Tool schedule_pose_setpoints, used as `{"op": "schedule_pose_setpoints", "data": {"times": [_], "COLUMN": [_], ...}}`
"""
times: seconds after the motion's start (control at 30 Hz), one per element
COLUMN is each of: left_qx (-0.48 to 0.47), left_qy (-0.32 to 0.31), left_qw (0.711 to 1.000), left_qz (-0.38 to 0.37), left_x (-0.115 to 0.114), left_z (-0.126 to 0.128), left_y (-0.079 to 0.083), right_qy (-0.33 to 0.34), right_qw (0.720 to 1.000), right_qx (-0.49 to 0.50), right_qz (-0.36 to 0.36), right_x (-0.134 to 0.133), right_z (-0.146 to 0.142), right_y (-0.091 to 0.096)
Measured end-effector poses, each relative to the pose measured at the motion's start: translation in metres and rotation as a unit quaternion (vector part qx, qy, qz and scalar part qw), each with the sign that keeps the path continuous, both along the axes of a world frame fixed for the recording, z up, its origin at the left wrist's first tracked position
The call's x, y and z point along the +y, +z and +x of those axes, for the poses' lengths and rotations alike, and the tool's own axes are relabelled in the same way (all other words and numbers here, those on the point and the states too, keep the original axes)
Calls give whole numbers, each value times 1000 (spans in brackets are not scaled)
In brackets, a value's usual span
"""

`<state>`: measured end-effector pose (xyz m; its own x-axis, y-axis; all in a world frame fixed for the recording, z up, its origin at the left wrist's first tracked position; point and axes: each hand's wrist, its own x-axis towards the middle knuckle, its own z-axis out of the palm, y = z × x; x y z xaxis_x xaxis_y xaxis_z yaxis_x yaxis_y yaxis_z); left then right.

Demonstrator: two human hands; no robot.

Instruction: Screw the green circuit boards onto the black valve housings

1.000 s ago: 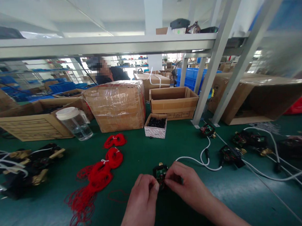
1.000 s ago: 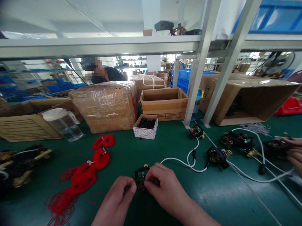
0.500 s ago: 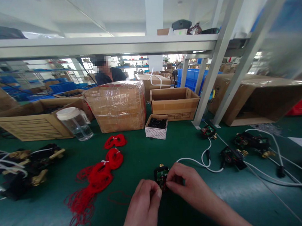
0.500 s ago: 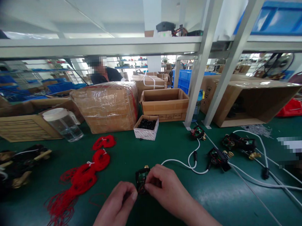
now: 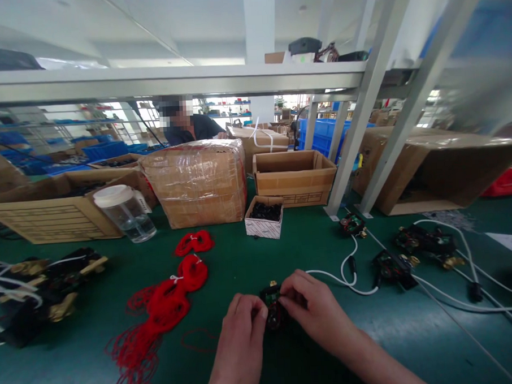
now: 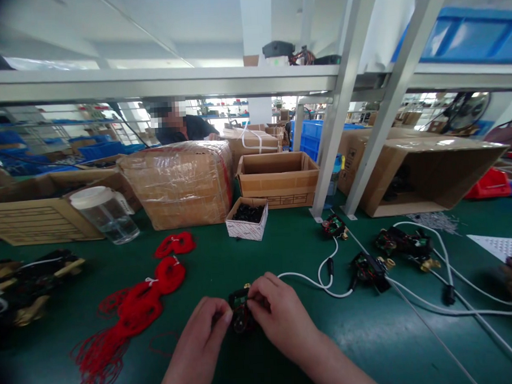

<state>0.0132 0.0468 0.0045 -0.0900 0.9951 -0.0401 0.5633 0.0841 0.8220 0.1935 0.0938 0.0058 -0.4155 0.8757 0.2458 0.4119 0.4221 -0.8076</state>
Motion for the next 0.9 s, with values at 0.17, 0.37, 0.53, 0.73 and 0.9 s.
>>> {"op": "schedule_pose_setpoints", "data": {"times": [0.17,0.37,0.53,0.73,0.9], "left_qx": [-12,15,44,39,17], "left_qy": [6,11,8,15,41], "left_qw": [1000,1000,999,998,996], "left_qz": [3,24,29,37,73], "left_x": [7,13,14,15,12], "left_z": [-2,-1,-1,0,-1], "left_y": [-3,-5,-4,-3,-6], "right_qy": [-13,-53,-66,-83,-72], "right_qw": [1000,997,996,995,996], "right_qx": [-16,-29,-31,-27,13], "right_qz": [21,44,51,47,46], "right_x": [1,-1,-2,-3,-3], "right_z": [-3,-10,-14,-15,-14], "right_y": [-6,-7,-9,-10,-12]}}
